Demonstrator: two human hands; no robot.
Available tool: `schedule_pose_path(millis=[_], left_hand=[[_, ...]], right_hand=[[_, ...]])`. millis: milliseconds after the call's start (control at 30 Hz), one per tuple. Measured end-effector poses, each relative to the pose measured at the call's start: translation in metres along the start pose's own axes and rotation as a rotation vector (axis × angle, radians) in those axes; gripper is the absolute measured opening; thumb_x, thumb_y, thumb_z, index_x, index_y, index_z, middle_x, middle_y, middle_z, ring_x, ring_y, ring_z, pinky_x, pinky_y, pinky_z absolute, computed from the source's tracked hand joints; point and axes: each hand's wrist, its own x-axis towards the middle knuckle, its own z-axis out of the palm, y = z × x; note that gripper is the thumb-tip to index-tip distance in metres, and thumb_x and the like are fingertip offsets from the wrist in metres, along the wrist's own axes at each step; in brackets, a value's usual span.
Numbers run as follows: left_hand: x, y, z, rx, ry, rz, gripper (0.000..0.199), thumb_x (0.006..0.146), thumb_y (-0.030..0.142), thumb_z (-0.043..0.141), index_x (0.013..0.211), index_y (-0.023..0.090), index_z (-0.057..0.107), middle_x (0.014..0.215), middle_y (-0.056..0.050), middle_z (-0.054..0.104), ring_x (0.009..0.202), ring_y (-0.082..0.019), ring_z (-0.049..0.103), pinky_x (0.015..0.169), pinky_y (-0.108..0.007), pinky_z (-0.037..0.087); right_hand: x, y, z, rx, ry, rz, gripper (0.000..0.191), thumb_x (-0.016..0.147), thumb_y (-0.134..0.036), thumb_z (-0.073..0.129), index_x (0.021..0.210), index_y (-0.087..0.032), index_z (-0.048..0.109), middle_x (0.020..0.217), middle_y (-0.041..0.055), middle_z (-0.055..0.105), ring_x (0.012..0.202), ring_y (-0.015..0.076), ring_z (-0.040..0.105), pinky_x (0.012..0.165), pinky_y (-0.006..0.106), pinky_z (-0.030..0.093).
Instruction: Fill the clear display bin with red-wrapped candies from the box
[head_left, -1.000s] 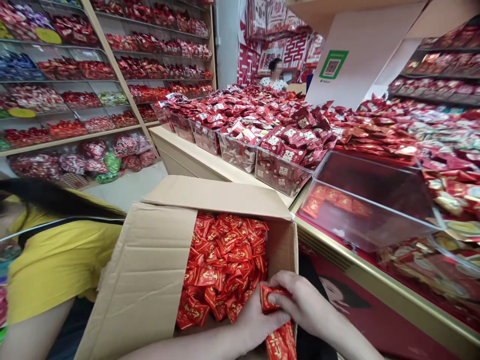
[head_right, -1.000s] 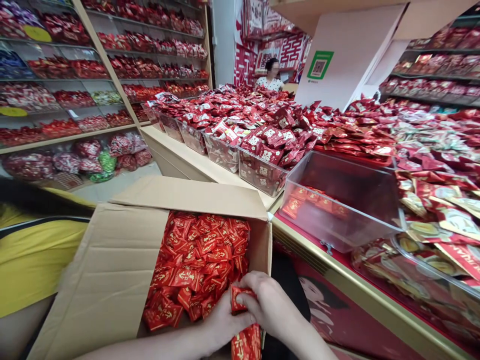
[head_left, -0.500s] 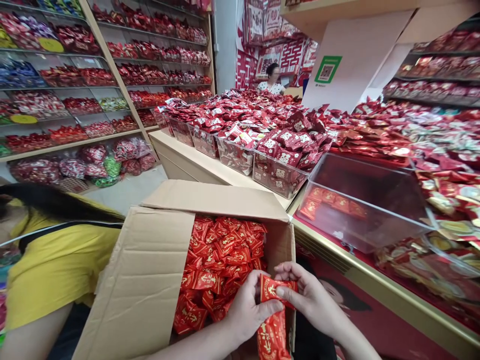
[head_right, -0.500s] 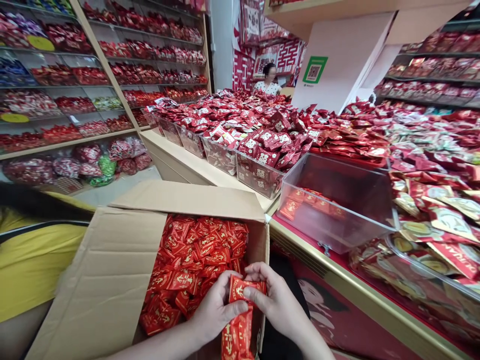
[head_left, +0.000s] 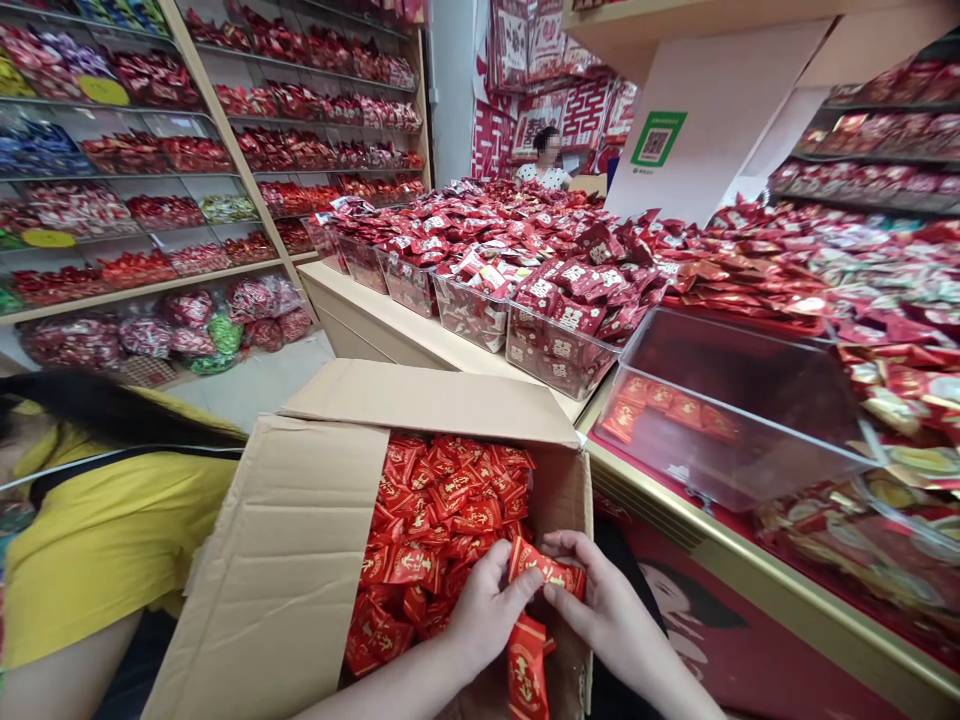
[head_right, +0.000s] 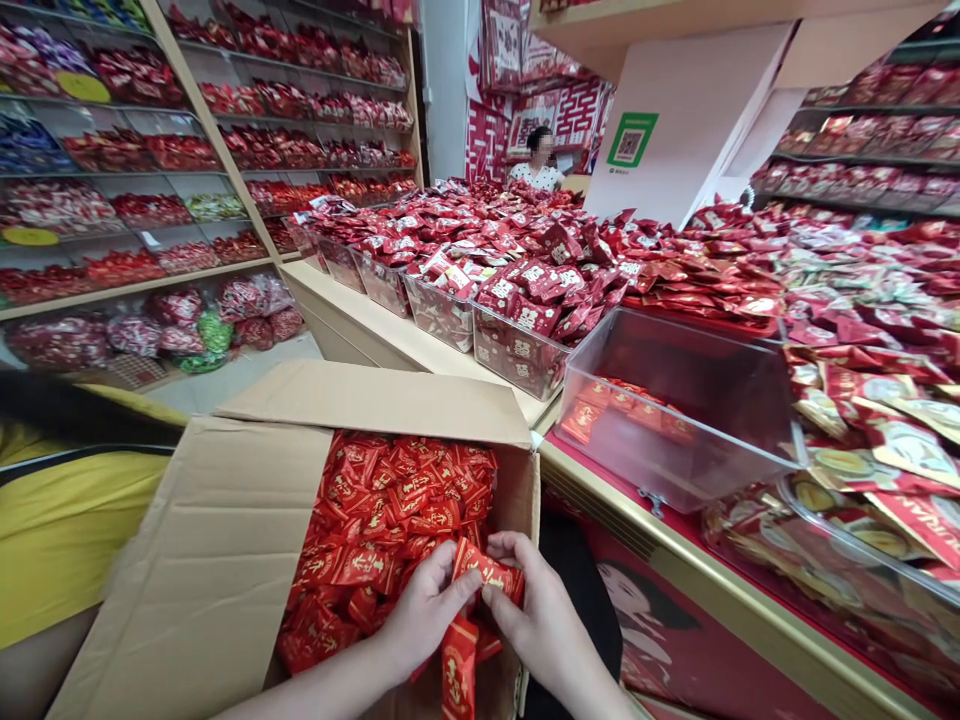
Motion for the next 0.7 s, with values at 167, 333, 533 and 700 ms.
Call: schedule_pose_path(millis=[167, 333, 533, 700], left_hand=[[0.003, 0.011, -0.004, -0.039, 0.011, -0.010, 0.020, 0.071, 0.033, 0.064, 0.078, 0.016, 0.056, 0.072, 0.001, 0.058, 0.071, -0.013, 0.052, 0.068, -0.024, 0.041], [0.008, 0.001, -0.003, -0.281, 0.106, -0.127, 0.028, 0.065, 0.037, 0.069, 0.063, 0.016, 0.050, 0.056, 0.006, 0.052, 0.053, -0.007, 0.045, 0.053, -0.020, 0.037], [0.016, -0.012, 0.000, -0.521, 0.145, -0.302, 0.046, 0.048, 0.049, 0.076, 0.059, 0.018, 0.043, 0.045, 0.009, 0.050, 0.041, -0.005, 0.042, 0.040, -0.016, 0.028], [0.013, -0.013, 0.001, -0.409, 0.185, -0.334, 0.046, 0.054, 0.060, 0.067, 0.068, 0.019, 0.053, 0.045, 0.005, 0.055, 0.044, -0.011, 0.052, 0.042, -0.020, 0.032]], right_hand=[[-0.001, 0.003, 0.011, 0.031, 0.079, -0.083, 0.032, 0.073, -0.017, 0.055, 0.105, -0.018, 0.050, 0.097, 0.0074, 0.060, 0.093, 0.0180, 0.058, 0.085, 0.030, 0.046], [0.003, 0.014, 0.020, -0.067, 0.205, -0.094, 0.034, 0.069, -0.021, 0.060, 0.102, -0.018, 0.053, 0.099, 0.0072, 0.061, 0.095, 0.0195, 0.058, 0.085, 0.029, 0.046], [0.012, 0.032, 0.041, 0.271, 0.436, -0.084, 0.050, 0.062, -0.028, 0.066, 0.106, -0.019, 0.046, 0.090, 0.0065, 0.063, 0.082, 0.0184, 0.061, 0.075, 0.027, 0.049], [0.018, 0.037, 0.062, 0.641, 0.455, -0.100, 0.044, 0.064, -0.040, 0.068, 0.097, -0.024, 0.043, 0.075, 0.0009, 0.062, 0.055, 0.0127, 0.058, 0.047, 0.021, 0.045]])
